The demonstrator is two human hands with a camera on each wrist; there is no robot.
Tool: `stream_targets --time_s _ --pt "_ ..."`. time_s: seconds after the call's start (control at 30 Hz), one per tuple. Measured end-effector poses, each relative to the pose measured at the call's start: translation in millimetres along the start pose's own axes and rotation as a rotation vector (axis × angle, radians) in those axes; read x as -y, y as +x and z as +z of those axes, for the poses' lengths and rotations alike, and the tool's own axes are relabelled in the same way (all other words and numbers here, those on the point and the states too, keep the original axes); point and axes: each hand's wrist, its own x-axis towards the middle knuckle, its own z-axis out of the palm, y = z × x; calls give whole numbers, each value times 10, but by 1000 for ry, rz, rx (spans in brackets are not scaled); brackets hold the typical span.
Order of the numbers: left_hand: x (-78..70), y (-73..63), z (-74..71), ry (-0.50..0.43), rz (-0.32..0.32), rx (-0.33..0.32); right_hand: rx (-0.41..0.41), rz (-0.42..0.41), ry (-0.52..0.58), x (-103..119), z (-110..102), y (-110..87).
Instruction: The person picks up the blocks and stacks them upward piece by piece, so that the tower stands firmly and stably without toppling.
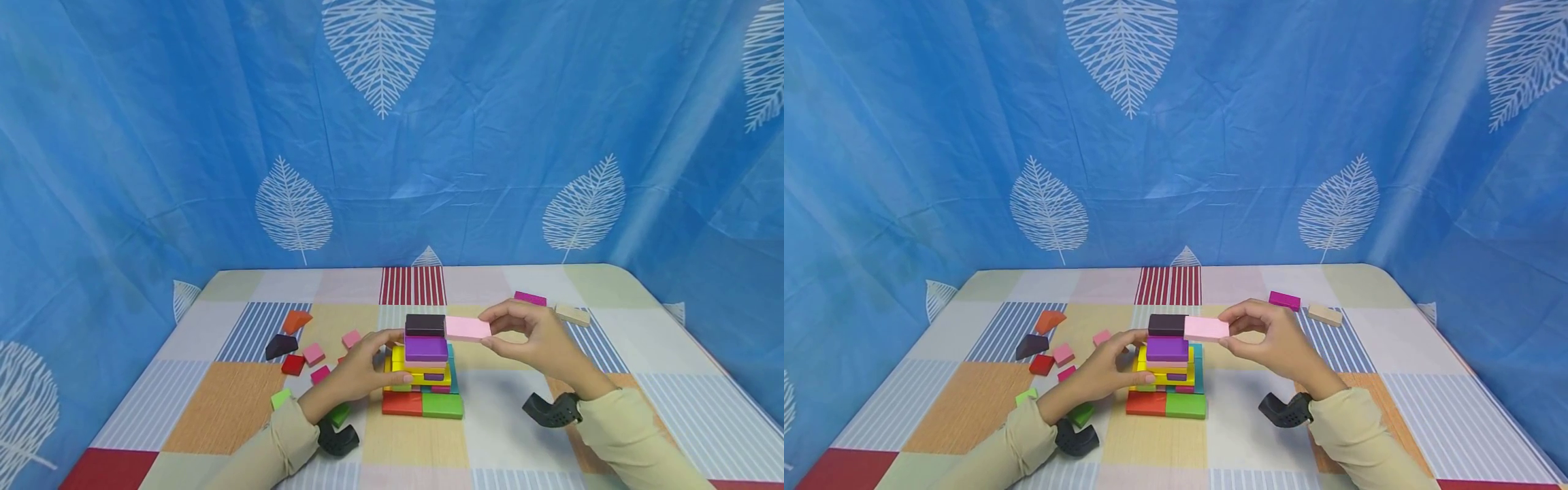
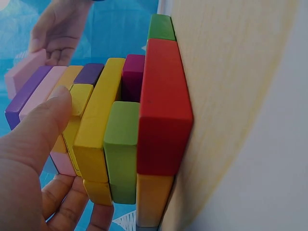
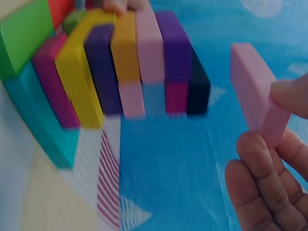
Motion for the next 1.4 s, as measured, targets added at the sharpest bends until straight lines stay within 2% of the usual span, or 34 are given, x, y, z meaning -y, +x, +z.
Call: stream_targets --time_s 0.2,0.33,0.57,0.73,1.07,1.23,1.4 --pt "-5 -1 -6 -2 4 4 6 -77 -150 69 242 5" --pt "-12 4 -9 0 -2 3 -17 -144 -230 69 375 0" --pt "-13 21 -14 4 14 7 -52 -215 -239 42 493 3" --pt "-6 24 -19 -1 15 12 -54 -231 -251 30 536 31" --pt "0 22 -9 -21 20 10 -39 -201 -285 38 551 73" --pt "-71 11 -30 -61 52 9 41 -106 -183 27 452 119" --pt "-159 -15 -61 -84 73 -36 144 16 -64 -76 353 154"
